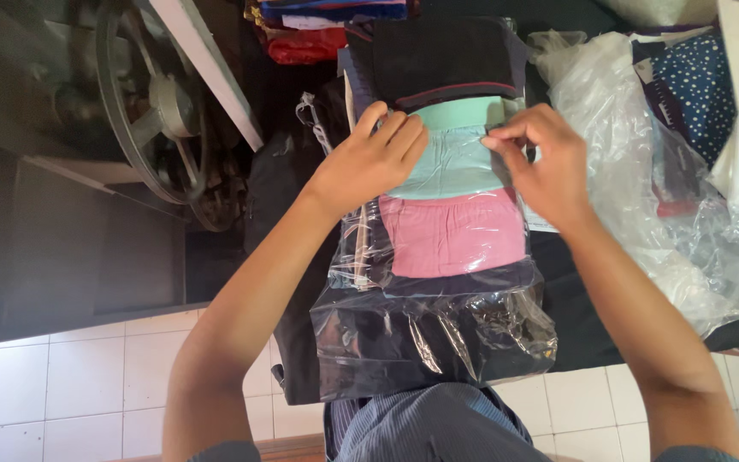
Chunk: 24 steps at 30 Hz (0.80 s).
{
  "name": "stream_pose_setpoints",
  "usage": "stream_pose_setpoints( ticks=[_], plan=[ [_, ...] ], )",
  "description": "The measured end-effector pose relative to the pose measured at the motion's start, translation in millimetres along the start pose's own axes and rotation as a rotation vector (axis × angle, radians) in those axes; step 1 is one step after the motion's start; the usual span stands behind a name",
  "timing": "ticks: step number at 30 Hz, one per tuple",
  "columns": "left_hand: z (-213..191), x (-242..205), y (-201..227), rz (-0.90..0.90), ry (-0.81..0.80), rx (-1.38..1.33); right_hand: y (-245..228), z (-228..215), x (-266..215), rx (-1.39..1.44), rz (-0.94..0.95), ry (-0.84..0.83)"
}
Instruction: The person folds and stacks folded shorts in various colors, places them into a clear plastic bag, and seals the bag. The person then places a printed document on top of the packaged clothes and smooths it down.
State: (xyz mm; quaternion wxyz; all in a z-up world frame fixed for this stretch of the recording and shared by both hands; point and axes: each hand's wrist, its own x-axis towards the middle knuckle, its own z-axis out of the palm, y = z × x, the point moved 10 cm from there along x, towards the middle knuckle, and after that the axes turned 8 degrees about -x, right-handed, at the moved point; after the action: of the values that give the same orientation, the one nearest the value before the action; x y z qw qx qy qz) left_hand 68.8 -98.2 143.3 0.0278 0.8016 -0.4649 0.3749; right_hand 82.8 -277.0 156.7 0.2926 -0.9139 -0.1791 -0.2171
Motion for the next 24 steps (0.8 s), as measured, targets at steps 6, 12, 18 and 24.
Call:
stream_pose_setpoints(
  ticks=[6, 12, 18, 24],
  plan=[
    [-12, -2, -3, 0.011, 0.061, -0.029, -14, -3, -5, -0.014, -0.108, 0.133],
    [1, -1, -22, -0.204, 0.132, -0.259, 2, 5, 7, 0.093, -0.002, 0.054],
    [33, 0, -49, -0.478, 0.128, -0.608, 4, 12, 22, 0.111, -0.006, -0.046],
    [44, -2, -55, -0.547, 0.088, -0.745, 19, -5, 18, 0.305, 0.029, -0.045]
  ],
)
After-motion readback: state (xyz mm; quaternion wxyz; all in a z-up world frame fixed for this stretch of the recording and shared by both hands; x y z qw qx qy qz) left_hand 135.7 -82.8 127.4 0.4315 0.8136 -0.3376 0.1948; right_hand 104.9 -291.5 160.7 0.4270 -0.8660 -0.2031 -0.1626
